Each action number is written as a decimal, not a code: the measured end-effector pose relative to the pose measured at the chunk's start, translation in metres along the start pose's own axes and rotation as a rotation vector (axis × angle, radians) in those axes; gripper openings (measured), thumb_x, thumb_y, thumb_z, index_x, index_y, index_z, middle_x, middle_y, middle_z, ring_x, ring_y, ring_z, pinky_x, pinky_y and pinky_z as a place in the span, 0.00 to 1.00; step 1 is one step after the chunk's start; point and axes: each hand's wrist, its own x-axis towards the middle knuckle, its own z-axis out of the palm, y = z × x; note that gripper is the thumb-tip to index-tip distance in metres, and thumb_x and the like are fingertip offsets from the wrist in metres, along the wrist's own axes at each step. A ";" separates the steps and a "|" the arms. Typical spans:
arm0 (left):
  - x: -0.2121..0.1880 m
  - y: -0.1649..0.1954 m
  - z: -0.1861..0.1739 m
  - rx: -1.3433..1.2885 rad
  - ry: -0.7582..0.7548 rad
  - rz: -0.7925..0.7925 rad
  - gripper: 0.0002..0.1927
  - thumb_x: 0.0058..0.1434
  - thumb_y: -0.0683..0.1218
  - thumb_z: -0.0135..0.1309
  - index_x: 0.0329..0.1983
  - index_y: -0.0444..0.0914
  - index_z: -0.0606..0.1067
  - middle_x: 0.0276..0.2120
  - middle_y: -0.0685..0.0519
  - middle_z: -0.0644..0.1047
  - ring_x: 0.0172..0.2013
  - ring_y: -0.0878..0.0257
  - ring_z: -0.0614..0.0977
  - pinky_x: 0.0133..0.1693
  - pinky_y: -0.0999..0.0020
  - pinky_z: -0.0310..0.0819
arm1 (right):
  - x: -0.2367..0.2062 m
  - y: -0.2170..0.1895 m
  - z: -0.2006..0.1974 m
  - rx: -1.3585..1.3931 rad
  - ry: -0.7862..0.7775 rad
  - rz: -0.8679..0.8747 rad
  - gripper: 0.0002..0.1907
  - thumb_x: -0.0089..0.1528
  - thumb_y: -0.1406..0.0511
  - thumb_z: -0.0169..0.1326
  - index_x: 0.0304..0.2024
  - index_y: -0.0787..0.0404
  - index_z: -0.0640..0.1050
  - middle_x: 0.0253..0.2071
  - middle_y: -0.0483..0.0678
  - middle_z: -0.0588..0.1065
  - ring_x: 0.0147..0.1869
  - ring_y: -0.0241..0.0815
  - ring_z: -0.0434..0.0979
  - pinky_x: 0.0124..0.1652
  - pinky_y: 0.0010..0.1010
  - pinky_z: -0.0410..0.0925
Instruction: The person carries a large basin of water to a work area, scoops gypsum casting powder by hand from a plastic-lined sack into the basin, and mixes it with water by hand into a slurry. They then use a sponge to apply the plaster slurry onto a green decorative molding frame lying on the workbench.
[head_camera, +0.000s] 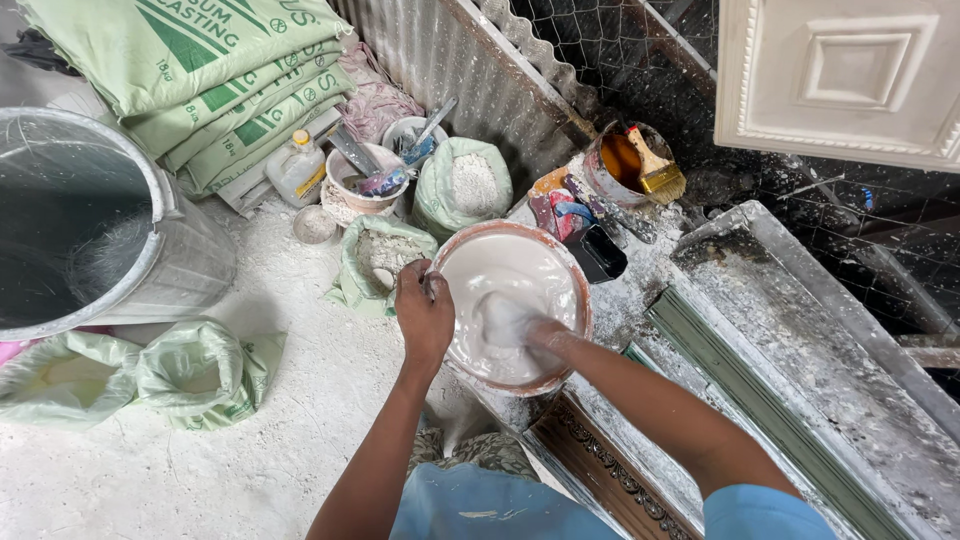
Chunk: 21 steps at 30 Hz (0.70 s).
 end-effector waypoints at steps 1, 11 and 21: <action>0.000 0.000 0.000 -0.023 0.008 0.024 0.14 0.65 0.38 0.49 0.53 0.27 0.71 0.47 0.37 0.76 0.45 0.48 0.81 0.47 0.59 0.76 | -0.003 0.000 -0.012 0.040 0.022 0.008 0.12 0.61 0.68 0.54 0.46 0.66 0.79 0.46 0.59 0.78 0.52 0.51 0.79 0.53 0.38 0.73; -0.001 0.000 0.000 -0.025 0.002 0.032 0.14 0.65 0.37 0.49 0.53 0.27 0.71 0.46 0.38 0.77 0.45 0.49 0.81 0.48 0.58 0.75 | 0.015 0.055 0.037 -0.128 -0.245 0.223 0.15 0.63 0.66 0.50 0.51 0.64 0.76 0.51 0.60 0.77 0.58 0.54 0.77 0.58 0.40 0.70; -0.001 -0.001 -0.001 0.019 0.002 0.081 0.13 0.65 0.37 0.50 0.52 0.28 0.71 0.44 0.38 0.77 0.43 0.49 0.81 0.48 0.57 0.75 | -0.001 -0.022 0.017 0.119 -0.280 0.313 0.18 0.66 0.65 0.46 0.57 0.62 0.74 0.56 0.61 0.75 0.63 0.56 0.74 0.63 0.42 0.67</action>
